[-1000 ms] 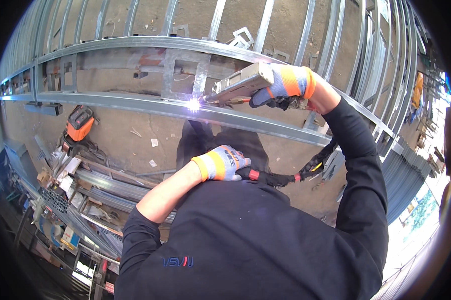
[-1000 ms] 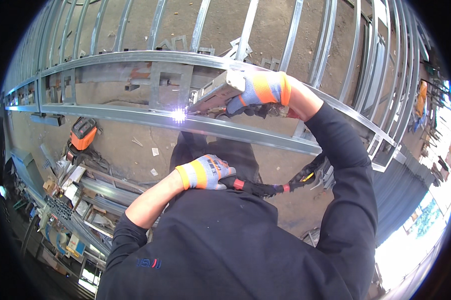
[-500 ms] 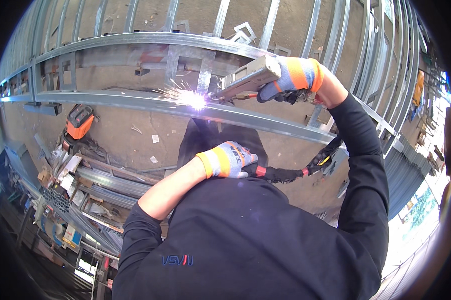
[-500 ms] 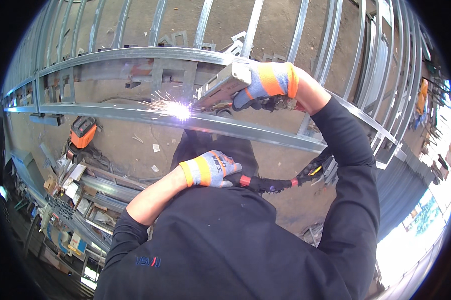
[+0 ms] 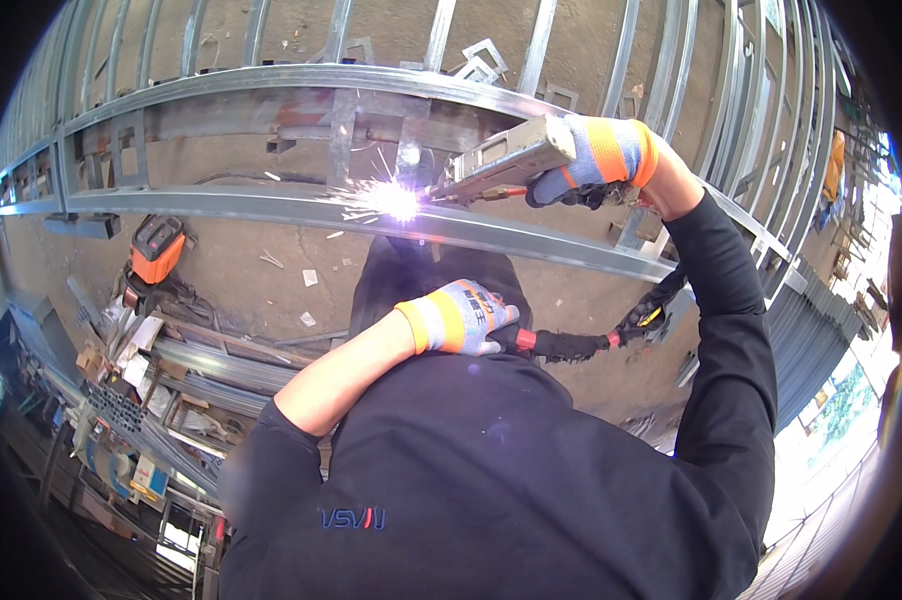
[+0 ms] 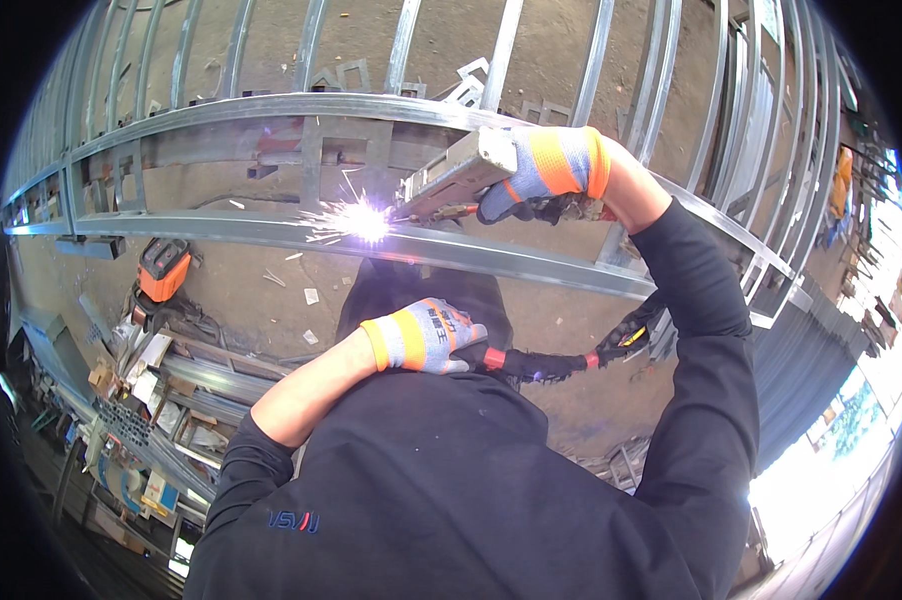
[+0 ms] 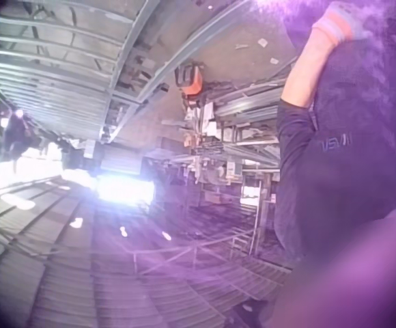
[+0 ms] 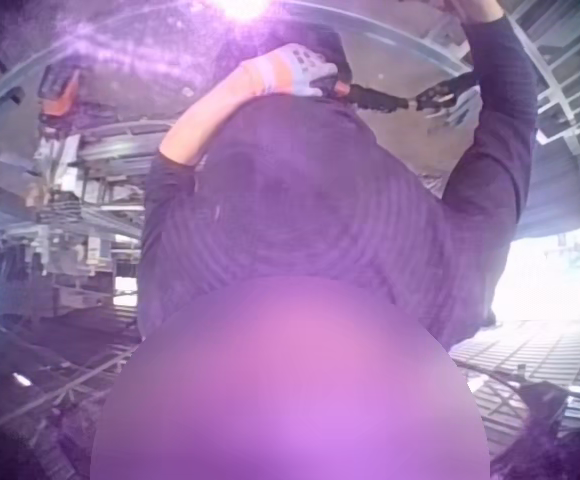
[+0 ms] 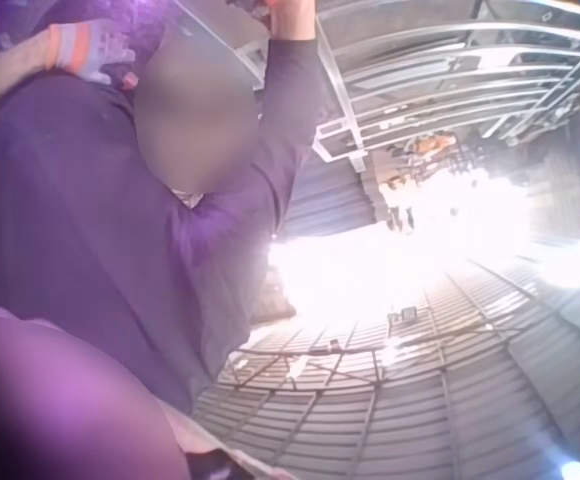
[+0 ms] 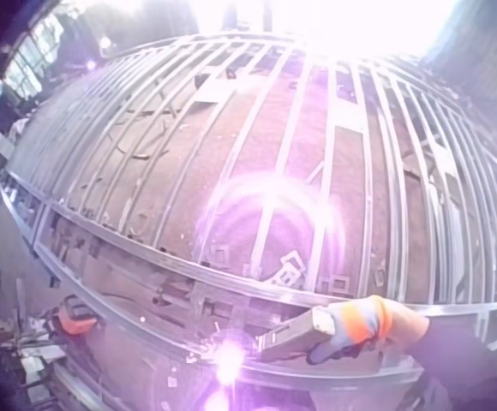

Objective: The person welds a metal frame using a handheld welding torch. They move along the frame, applying welds at multiple joints while wearing gloves. Sparks are visible during welding. The person adjusts position and repositions the torch to continue welding different sections of the frame.

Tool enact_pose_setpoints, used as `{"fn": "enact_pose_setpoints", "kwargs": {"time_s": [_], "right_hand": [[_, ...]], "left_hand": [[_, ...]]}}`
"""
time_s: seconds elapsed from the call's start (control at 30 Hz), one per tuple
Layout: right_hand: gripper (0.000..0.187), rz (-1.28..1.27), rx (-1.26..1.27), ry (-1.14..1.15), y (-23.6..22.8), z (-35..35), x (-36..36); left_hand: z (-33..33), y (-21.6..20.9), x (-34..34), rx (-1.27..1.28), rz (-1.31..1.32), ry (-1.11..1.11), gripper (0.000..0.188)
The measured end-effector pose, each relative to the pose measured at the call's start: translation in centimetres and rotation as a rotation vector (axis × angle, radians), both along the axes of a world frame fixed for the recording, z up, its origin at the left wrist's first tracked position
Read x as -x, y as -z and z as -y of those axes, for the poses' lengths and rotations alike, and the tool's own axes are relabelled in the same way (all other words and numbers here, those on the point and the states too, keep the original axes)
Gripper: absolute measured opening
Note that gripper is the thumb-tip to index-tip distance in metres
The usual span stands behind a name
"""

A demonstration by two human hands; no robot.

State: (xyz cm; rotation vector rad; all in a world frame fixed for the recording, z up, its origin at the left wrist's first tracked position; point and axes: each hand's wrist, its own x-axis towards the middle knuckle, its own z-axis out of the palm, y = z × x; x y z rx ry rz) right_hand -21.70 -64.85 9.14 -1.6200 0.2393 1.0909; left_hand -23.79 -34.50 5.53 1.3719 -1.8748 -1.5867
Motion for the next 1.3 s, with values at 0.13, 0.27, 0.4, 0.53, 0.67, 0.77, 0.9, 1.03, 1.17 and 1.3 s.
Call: {"fn": "enact_pose_setpoints", "kwargs": {"time_s": [0.13,0.27,0.4,0.53,0.67,0.77,0.9,1.03,1.17,1.3], "right_hand": [[0.060,-0.025,-0.042,0.008,-0.6,0.0,0.1],[0.062,0.118,-0.217,0.140,0.7,1.2,2.2],[0.060,0.153,-0.173,0.259,-1.9,5.4,5.8],[0.054,0.354,-0.012,0.304,-5.7,10.1,10.4],[0.054,0.191,0.115,0.428,-10.5,12.7,15.4],[0.052,0.351,0.101,0.531,-11.3,14.0,21.0],[0.053,0.288,0.199,0.639,-10.6,17.6,29.9],[0.057,0.368,0.192,0.648,-10.0,19.6,35.3],[0.056,0.462,0.223,0.698,-12.4,20.3,38.9],[0.057,0.493,0.220,0.794,-15.9,19.3,40.8]], "left_hand": [[-0.1,0.3,0.3,0.011,-0.006,-0.005,0.043],[0.2,0.0,0.8,-0.023,0.037,0.034,0.045],[1.1,-0.2,2.9,-0.020,0.102,0.071,0.057],[3.1,-1.0,5.9,0.023,0.102,0.087,0.055],[5.6,-1.1,10.5,0.152,0.025,-0.008,0.054],[7.9,-2.5,12.7,0.023,0.081,0.038,0.049],[7.6,-1.7,16.9,0.071,0.123,-0.090,0.059],[8.3,-3.1,20.3,0.024,0.245,-0.199,0.056],[7.7,-3.3,22.0,0.088,0.305,-0.286,0.057],[9.7,-5.4,23.8,0.066,0.319,-0.263,0.058]]}}
